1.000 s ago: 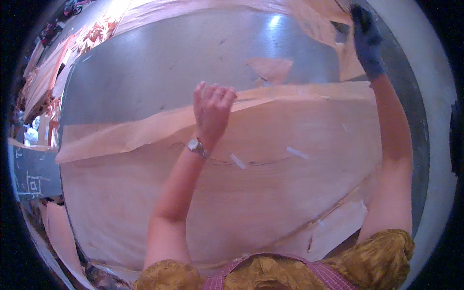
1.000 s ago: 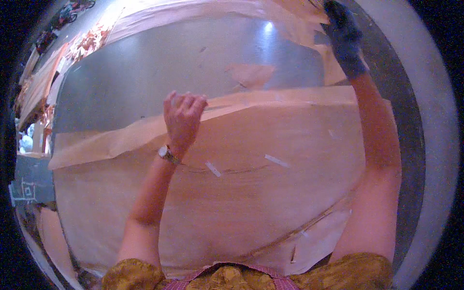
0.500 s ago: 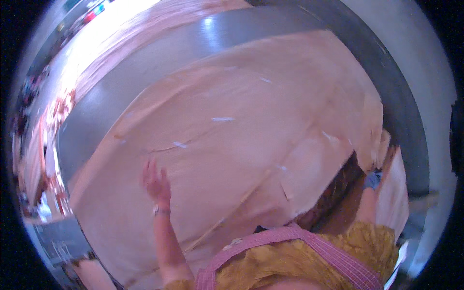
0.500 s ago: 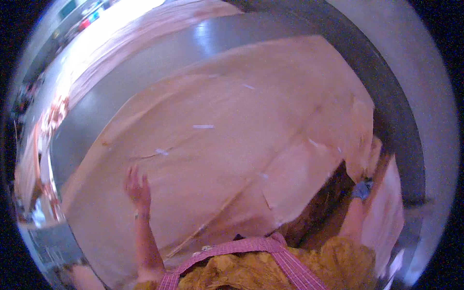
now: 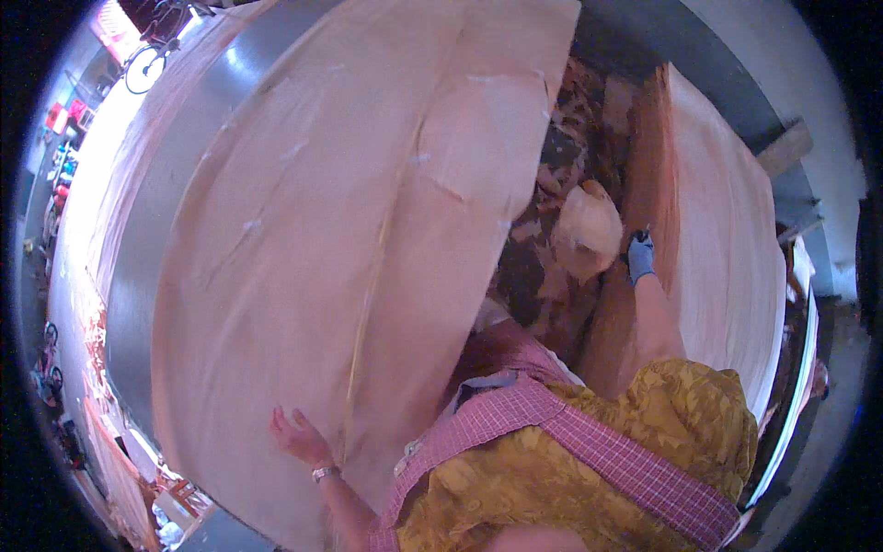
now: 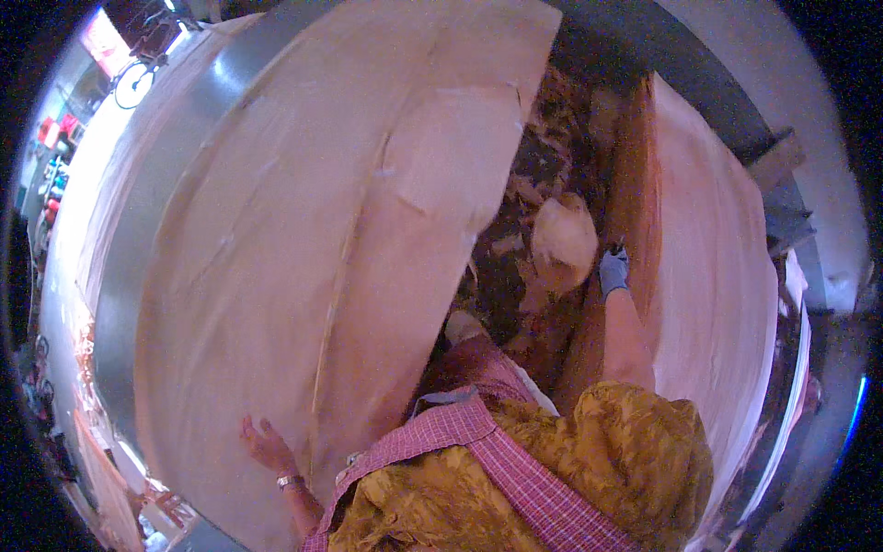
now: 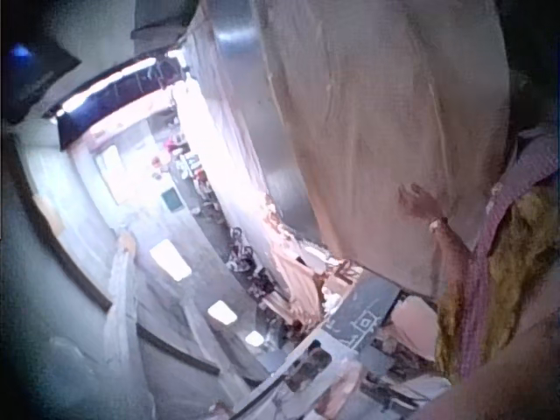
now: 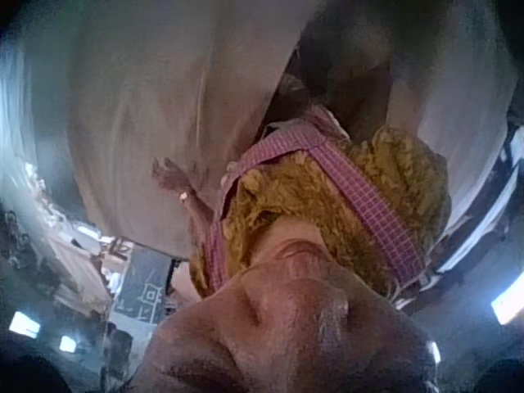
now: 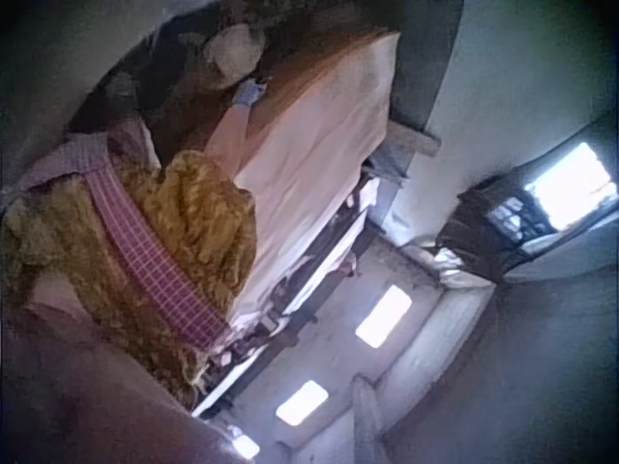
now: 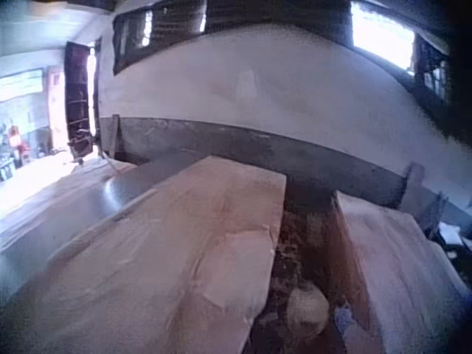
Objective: The person measures a large wood veneer sheet with a tape measure, cuts a rectangular piece using a utility knife, and places the cut piece onto a stack of similar veneers.
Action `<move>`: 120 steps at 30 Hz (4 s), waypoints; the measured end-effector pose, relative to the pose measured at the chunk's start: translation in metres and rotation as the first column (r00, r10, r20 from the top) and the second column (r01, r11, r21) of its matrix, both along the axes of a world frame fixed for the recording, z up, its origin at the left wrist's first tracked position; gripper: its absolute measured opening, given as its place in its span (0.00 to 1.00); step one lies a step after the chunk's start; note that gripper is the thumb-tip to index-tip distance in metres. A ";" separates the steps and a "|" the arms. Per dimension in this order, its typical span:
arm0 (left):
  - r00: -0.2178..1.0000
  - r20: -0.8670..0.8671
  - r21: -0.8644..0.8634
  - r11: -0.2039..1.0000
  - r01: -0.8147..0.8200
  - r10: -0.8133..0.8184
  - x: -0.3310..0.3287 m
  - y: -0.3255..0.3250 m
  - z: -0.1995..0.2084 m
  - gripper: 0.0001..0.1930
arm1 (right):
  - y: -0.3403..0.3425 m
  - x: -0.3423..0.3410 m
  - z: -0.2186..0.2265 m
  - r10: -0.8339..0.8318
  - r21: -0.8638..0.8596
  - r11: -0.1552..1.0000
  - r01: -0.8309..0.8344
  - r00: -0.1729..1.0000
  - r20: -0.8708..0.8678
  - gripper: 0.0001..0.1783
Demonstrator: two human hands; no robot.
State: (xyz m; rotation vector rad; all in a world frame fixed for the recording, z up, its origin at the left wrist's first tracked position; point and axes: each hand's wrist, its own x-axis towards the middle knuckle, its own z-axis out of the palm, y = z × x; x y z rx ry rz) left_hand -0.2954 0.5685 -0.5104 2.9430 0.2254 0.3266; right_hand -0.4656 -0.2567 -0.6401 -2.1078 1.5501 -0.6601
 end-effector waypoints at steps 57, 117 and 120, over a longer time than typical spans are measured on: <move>0.810 -0.310 -0.896 -0.133 -0.424 -0.498 -0.164 0.644 -0.024 0.17 | 1.203 -0.291 0.145 -0.575 0.720 -0.124 -0.683 0.641 0.509 0.27; 0.572 -0.048 -0.914 0.267 0.305 -0.819 0.204 0.731 0.063 0.15 | 1.589 -0.076 0.153 -0.223 0.431 0.902 0.010 0.867 0.446 0.33; 0.536 -0.116 -0.908 0.308 0.283 -0.836 0.216 0.730 0.025 0.15 | 1.512 -0.050 0.113 -0.081 0.190 0.981 -0.032 0.827 0.557 0.34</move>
